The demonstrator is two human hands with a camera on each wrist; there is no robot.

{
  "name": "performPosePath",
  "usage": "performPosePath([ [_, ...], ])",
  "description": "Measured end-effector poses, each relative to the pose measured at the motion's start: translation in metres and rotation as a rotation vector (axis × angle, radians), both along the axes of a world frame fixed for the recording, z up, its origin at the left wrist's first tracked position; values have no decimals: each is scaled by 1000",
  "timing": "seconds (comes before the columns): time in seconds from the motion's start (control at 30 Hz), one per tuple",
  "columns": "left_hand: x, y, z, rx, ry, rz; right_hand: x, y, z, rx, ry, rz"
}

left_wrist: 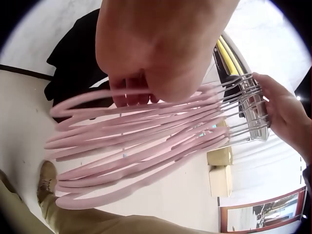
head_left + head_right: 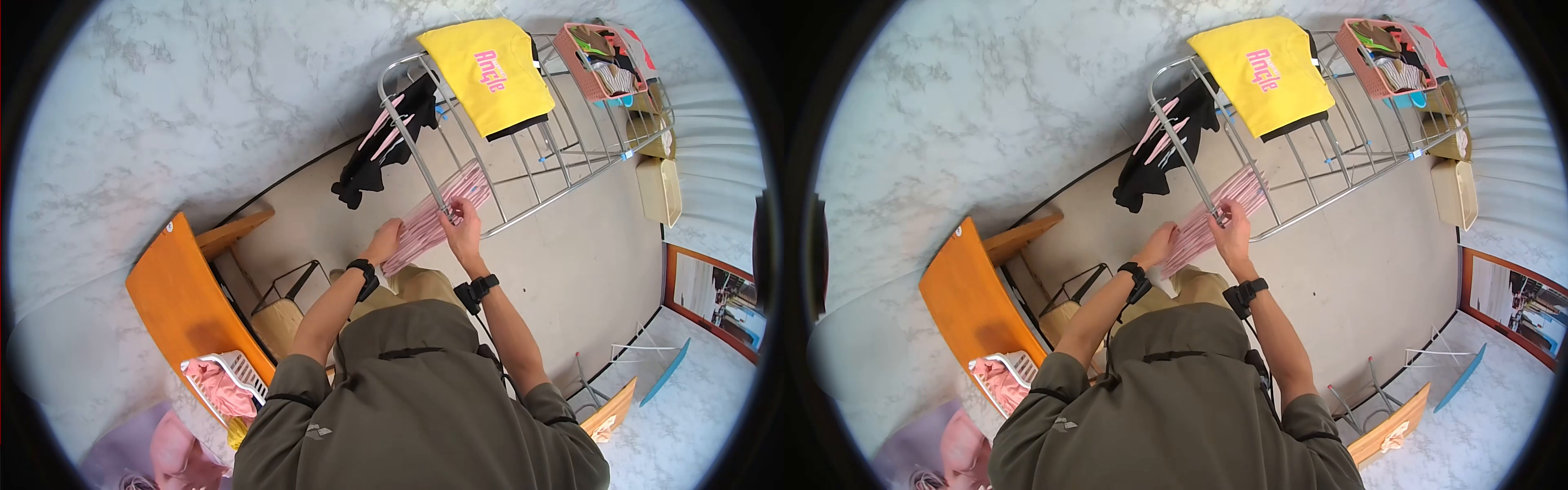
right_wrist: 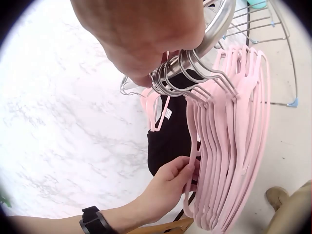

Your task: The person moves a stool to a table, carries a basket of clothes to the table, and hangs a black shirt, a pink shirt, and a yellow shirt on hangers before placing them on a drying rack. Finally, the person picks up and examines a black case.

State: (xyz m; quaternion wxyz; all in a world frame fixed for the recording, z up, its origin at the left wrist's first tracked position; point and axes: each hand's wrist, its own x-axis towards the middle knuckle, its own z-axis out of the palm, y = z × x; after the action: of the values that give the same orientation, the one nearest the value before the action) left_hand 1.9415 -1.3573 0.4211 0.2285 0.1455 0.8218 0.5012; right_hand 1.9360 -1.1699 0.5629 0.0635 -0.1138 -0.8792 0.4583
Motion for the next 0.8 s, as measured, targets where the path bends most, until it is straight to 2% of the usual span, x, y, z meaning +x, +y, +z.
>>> performPosePath([
  [0.07, 1, 2, 2, 3, 51, 160, 0, 1, -3, 28, 30, 24],
  [0.27, 5, -10, 20, -22, 159, 275, 1, 1, -3, 61, 53, 79],
  [0.37, 8, -19, 26, -52, 235, 274, 0, 1, -5, 72, 102, 88],
  [0.47, 16, -32, 29, -122, 213, 322, 1, -1, -1, 21, 54, 65],
  [0.53, 26, -52, 35, -146, 205, 355, 3, -6, 4, 209, 229, 90],
  [0.67, 63, -102, 64, -293, 253, 487, 11, -28, 11, 179, 351, 305],
  [0.73, 94, -133, 70, -324, 210, 556, 12, -50, 12, 33, 270, 485],
  [0.8, 132, -156, 76, -360, 161, 656, 12, -78, 7, 3, 203, 628],
])
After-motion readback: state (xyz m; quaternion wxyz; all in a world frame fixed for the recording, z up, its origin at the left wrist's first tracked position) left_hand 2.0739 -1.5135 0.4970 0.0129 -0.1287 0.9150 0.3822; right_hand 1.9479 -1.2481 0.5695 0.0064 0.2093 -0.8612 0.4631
